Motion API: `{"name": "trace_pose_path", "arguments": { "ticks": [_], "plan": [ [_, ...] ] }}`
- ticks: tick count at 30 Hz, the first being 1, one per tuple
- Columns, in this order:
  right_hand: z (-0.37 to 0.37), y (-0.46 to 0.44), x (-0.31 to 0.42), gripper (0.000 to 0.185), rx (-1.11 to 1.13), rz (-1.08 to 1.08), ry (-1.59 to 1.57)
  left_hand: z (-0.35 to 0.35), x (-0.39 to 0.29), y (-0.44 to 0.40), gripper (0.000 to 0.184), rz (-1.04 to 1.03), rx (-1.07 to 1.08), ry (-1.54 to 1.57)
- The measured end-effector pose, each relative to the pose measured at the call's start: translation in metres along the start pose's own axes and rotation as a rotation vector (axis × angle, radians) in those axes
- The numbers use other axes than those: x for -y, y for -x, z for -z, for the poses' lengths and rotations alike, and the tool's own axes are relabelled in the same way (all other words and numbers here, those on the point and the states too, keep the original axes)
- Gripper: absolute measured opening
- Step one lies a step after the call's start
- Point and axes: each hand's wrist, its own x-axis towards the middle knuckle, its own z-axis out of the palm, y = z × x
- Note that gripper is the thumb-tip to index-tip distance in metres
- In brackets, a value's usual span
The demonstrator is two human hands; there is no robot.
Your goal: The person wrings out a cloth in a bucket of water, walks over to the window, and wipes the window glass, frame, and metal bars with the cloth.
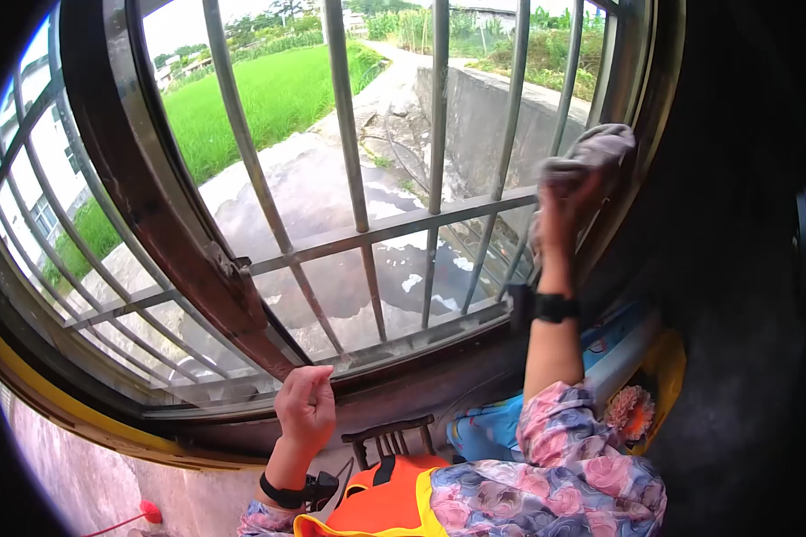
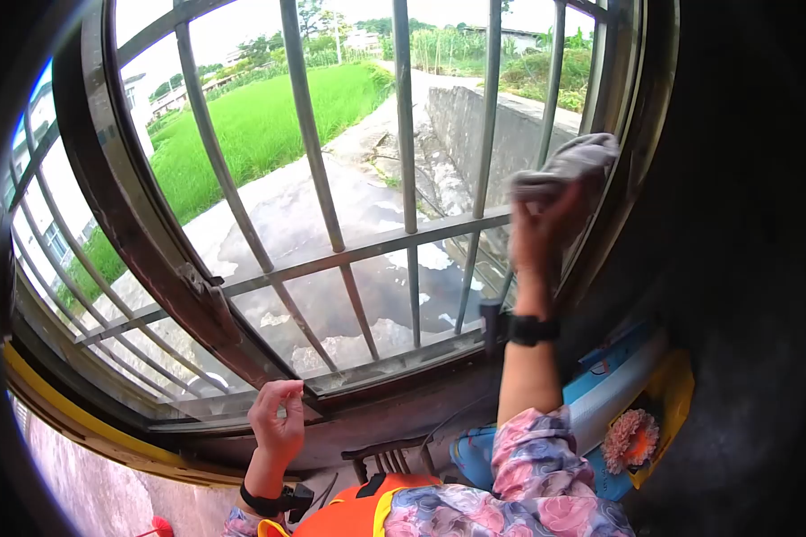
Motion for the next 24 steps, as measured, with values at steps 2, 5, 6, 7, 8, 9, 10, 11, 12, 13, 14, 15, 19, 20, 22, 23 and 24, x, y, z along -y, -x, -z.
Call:
{"name": "trace_pose_path", "arguments": {
  "ticks": [2, 5, 6, 7, 8, 9, 10, 11, 12, 13, 14, 15, 19, 20, 22, 23, 24],
  "plan": [
    [-0.012, 0.055, 0.062, 0.068, 0.056, 0.279, 0.247, -0.006, 0.001, -0.003, 0.013, -0.013, 0.01, -0.014],
    [-0.018, 0.155, 0.068, 0.043, 0.553, 0.56, 0.04, -0.018, -0.012, -0.021, 0.018, -0.169, 0.014, -0.026],
    [-0.011, 0.168, 0.086, 0.039, 0.67, 0.469, -0.173, -0.024, -0.015, -0.03, 0.02, -0.273, -0.001, -0.058],
    [-0.008, 0.196, 0.084, 0.041, 0.969, 0.18, -0.385, -0.029, -0.025, -0.041, 0.021, -0.33, 0.001, -0.07],
    [0.001, 0.215, 0.078, 0.046, 1.098, -0.081, -0.566, -0.037, -0.03, -0.053, 0.021, -0.412, -0.026, -0.081],
    [0.007, 0.229, 0.075, 0.043, 1.133, -0.024, -0.417, -0.045, -0.036, -0.068, 0.021, -0.493, -0.061, -0.093],
    [0.02, 0.236, 0.071, 0.042, 1.051, -0.029, -0.429, -0.056, -0.043, -0.084, 0.024, -0.562, -0.033, -0.153],
    [0.031, 0.237, 0.065, 0.04, 0.975, -0.031, -0.446, -0.069, -0.049, -0.099, 0.027, -0.627, -0.011, -0.219],
    [0.046, 0.223, 0.066, 0.036, 0.907, 0.076, -0.315, -0.081, -0.056, -0.114, 0.033, -0.657, 0.065, -0.31],
    [0.061, 0.207, 0.068, 0.033, 0.836, 0.182, -0.185, -0.094, -0.06, -0.126, 0.04, -0.686, 0.139, -0.403],
    [0.068, 0.19, 0.064, 0.037, 0.647, 0.144, -0.151, -0.107, -0.052, -0.137, 0.05, -0.696, 0.208, -0.478],
    [0.079, 0.178, 0.057, 0.037, 0.615, -0.019, -0.162, -0.121, -0.041, -0.144, 0.054, -0.744, 0.162, -0.723],
    [0.11, 0.151, 0.015, 0.05, 0.405, -0.622, -0.557, -0.127, -0.018, -0.144, 0.053, -0.869, -0.011, -1.047],
    [0.12, 0.145, 0.008, 0.05, 0.364, -0.718, -0.635, -0.124, -0.016, -0.143, 0.053, -0.875, -0.028, -1.056],
    [0.136, 0.134, -0.002, 0.047, 0.289, -0.844, -0.751, -0.116, -0.011, -0.142, 0.052, -0.876, -0.057, -1.069],
    [0.143, 0.131, -0.003, 0.048, 0.26, -0.881, -0.781, -0.11, -0.008, -0.141, 0.052, -0.878, -0.067, -1.071],
    [0.148, 0.129, -0.005, 0.047, 0.25, -0.888, -0.807, -0.105, -0.005, -0.14, 0.052, -0.86, -0.063, -1.062]
  ]
}}
